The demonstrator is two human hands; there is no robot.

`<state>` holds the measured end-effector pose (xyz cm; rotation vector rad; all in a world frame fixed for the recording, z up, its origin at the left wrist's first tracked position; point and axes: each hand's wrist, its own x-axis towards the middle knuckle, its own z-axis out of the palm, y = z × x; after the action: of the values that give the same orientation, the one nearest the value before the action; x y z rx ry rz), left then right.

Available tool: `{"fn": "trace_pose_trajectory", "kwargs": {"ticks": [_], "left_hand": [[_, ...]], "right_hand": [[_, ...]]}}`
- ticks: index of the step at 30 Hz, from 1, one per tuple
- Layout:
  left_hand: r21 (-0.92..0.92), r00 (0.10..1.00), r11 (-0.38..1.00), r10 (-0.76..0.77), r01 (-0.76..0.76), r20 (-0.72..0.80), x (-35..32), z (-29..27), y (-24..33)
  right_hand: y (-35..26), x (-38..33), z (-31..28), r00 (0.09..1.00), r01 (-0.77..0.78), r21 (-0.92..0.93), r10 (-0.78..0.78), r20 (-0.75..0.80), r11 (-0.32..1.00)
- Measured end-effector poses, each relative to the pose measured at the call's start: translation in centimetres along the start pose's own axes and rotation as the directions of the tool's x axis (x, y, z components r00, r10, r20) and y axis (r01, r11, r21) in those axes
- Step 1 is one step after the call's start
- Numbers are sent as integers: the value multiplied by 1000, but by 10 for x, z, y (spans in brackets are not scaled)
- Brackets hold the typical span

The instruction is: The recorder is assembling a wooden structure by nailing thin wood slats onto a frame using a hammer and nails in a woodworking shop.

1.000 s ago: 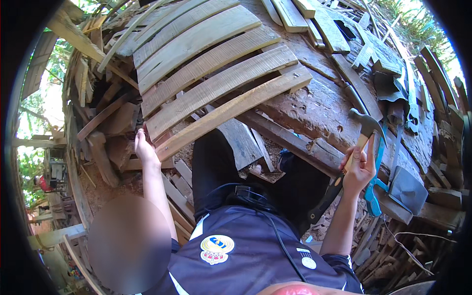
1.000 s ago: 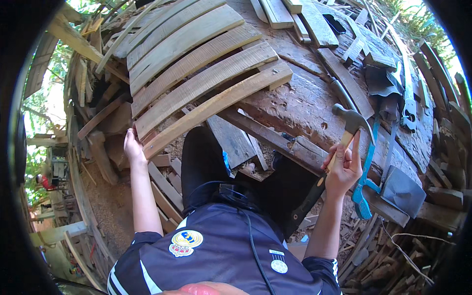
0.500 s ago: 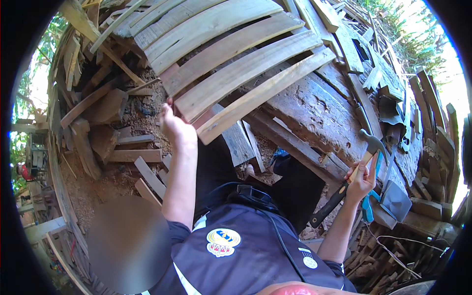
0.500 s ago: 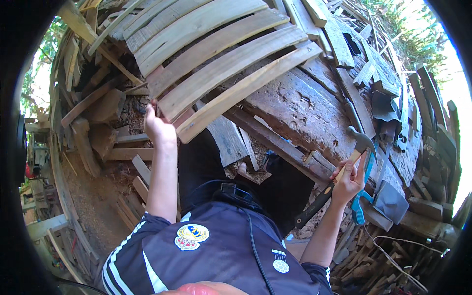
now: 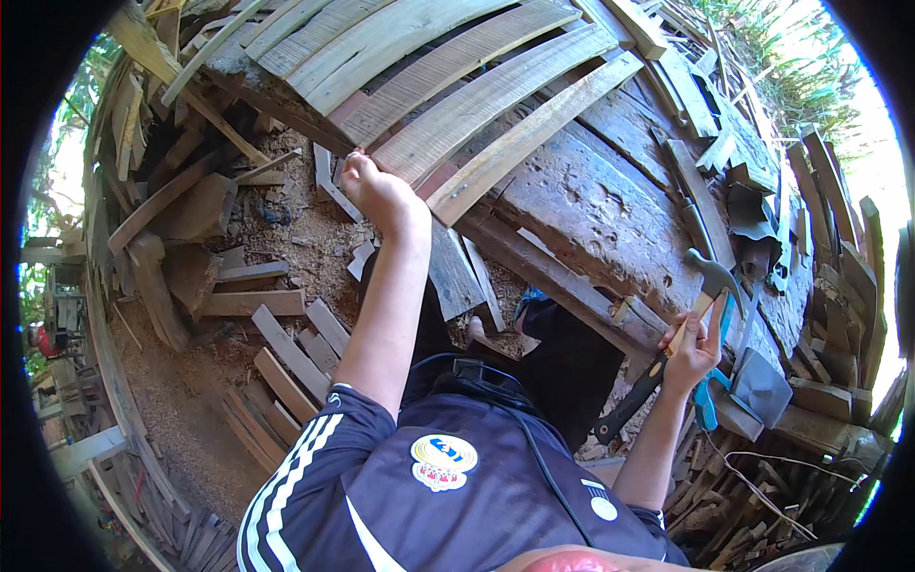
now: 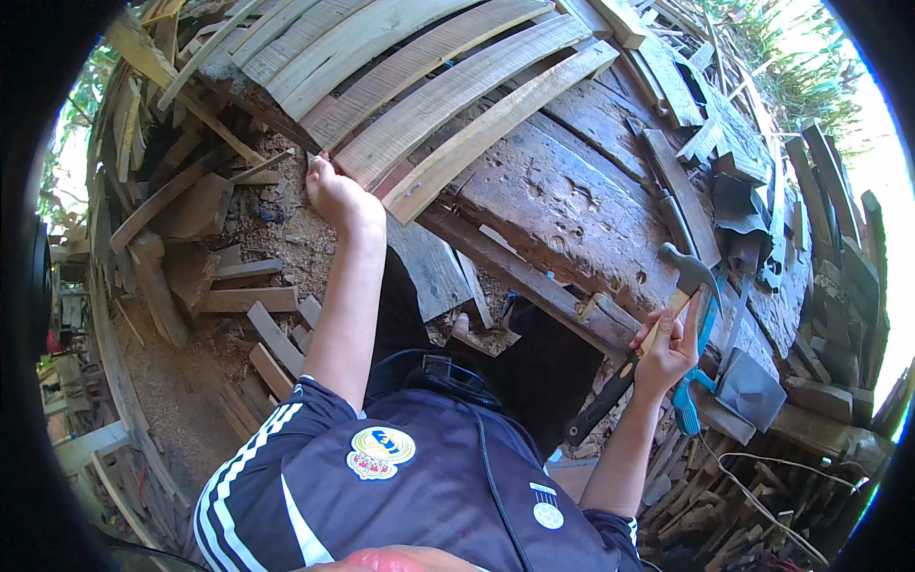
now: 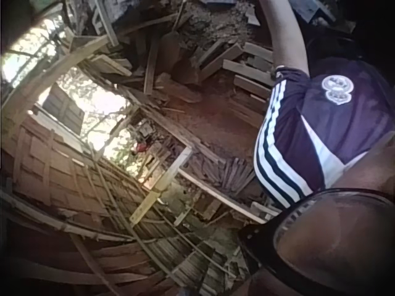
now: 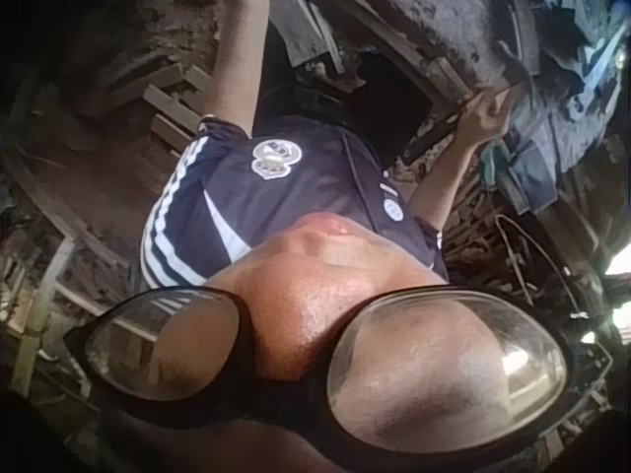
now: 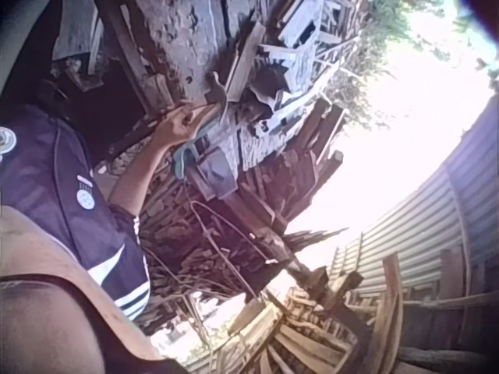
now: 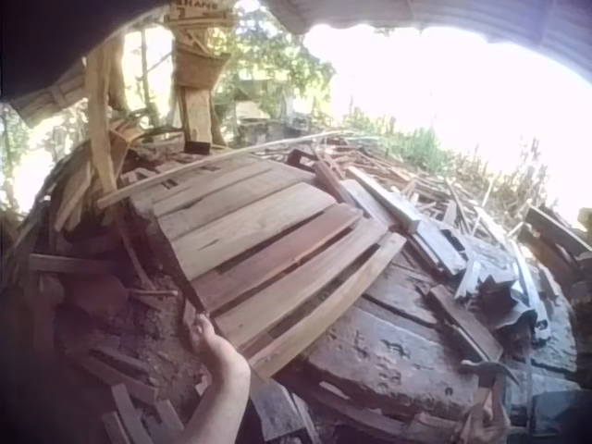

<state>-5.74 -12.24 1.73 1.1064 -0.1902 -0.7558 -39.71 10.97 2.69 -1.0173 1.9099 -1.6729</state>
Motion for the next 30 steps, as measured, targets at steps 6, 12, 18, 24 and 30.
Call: {"fn": "trace_pose_trajectory", "kwargs": {"ticks": [6, 12, 18, 24, 30], "left_hand": [[259, 987, 955, 118, -143, 111, 0, 1, -20], [452, 742, 599, 433, -661, 513, 34, -46, -4], [269, 690, 844, 154, -464, 707, 30, -52, 20], [249, 628, 905, 26, -346, 778, 33, -43, 33], [261, 572, 873, 25, -413, 820, 31, -36, 29]], "right_hand": [[5, 0, -4, 1000, 18, 5, -18, 19, 1000], [3, -1, -2, 1000, 9, 7, -9, 2, 1000], [5, 1, -2, 999, 32, -6, -32, -7, 999], [3, 1, -1, 1000, 15, -4, -15, -4, 1000], [4, 0, -3, 1000, 24, -7, -24, 1, 1000]]}}
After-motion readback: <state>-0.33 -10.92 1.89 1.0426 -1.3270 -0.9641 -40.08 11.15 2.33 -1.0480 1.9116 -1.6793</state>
